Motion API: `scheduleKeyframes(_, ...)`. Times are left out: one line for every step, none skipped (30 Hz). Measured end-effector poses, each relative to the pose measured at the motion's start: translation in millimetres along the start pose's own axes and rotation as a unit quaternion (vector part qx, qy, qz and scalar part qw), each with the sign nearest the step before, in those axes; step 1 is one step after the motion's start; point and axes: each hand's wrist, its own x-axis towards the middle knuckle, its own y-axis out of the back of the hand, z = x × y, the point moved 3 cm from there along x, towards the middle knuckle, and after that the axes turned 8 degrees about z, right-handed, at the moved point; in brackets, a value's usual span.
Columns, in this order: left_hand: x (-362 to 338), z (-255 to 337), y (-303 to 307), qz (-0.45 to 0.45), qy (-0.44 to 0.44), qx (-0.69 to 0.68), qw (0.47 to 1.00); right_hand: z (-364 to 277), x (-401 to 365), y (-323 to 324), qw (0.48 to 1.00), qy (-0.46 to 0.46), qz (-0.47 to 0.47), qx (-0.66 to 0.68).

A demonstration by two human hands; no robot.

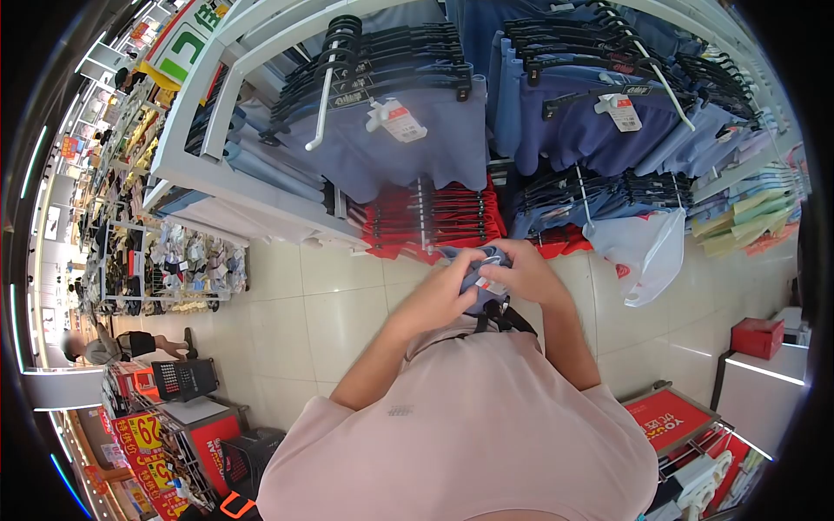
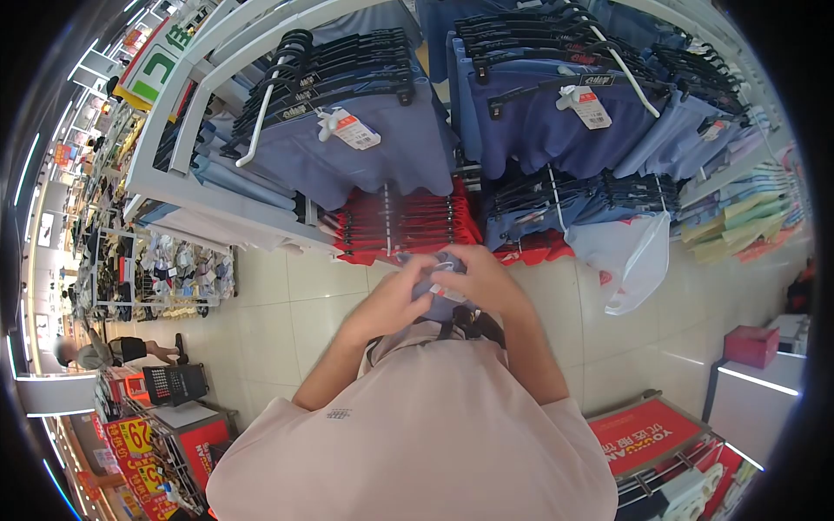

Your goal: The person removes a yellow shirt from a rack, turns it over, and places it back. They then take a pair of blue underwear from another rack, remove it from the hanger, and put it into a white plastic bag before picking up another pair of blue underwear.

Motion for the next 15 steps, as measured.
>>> scheduleKeyframes(1, -1, 2, 0.014, 0.033, -0.011, 0.999, -2, 0, 2, 1.000, 0.006, 0.013, 0.005)
scheduleKeyframes(2, -1, 5, 0.029, 0.065, -0.022, 0.997, -7, -1, 4, 1.000, 0.013, 0.026, 0.009)
scheduleKeyframes(4, -1, 8, 0.043, 0.096, -0.033, 0.994, -10, -2, 5, 0.999, 0.020, 0.039, 0.014)
scheduleKeyframes(4, -1, 10, 0.056, 0.091, -0.023, 0.994, -11, -2, 6, 0.999, 0.013, 0.043, 0.014)
scheduleKeyframes(4, -2, 11, 0.069, 0.085, -0.014, 0.994, -10, -3, 8, 0.999, 0.007, 0.048, 0.014)
scheduleKeyframes(4, -1, 12, 0.081, 0.079, -0.005, 0.994, -10, -4, 10, 0.998, 0.000, 0.053, 0.014)
scheduleKeyframes(5, 2, 13, 0.105, 0.034, 0.007, 0.994, -10, -4, 11, 0.998, 0.005, 0.054, 0.020)
scheduleKeyframes(6, 7, 13, 0.129, -0.012, 0.019, 0.991, -9, -4, 13, 0.998, 0.009, 0.055, 0.027)
scheduleKeyframes(7, 8, 13, 0.126, -0.041, 0.026, 0.991, -8, -4, 14, 0.998, 0.014, 0.056, 0.033)
scheduleKeyframes(8, 10, 12, 0.124, -0.070, 0.034, 0.989, -7, -4, 15, 0.998, 0.020, 0.055, 0.036)
scheduleKeyframes(8, 6, 10, 0.096, -0.084, 0.037, 0.991, -5, -3, 15, 0.997, 0.027, 0.055, 0.038)
scheduleKeyframes(8, 6, 9, 0.068, -0.097, 0.041, 0.992, -3, -3, 15, 0.997, 0.034, 0.054, 0.040)
scheduleKeyframes(8, 5, 8, 0.036, -0.041, 0.015, 0.998, -2, -2, 15, 0.997, 0.036, 0.055, 0.040)
scheduleKeyframes(7, 5, 7, 0.004, 0.014, -0.010, 1.000, 0, -2, 15, 0.997, 0.038, 0.057, 0.039)
scheduleKeyframes(7, 5, 6, -0.028, 0.070, -0.035, 0.997, 1, -2, 16, 0.997, 0.040, 0.059, 0.039)
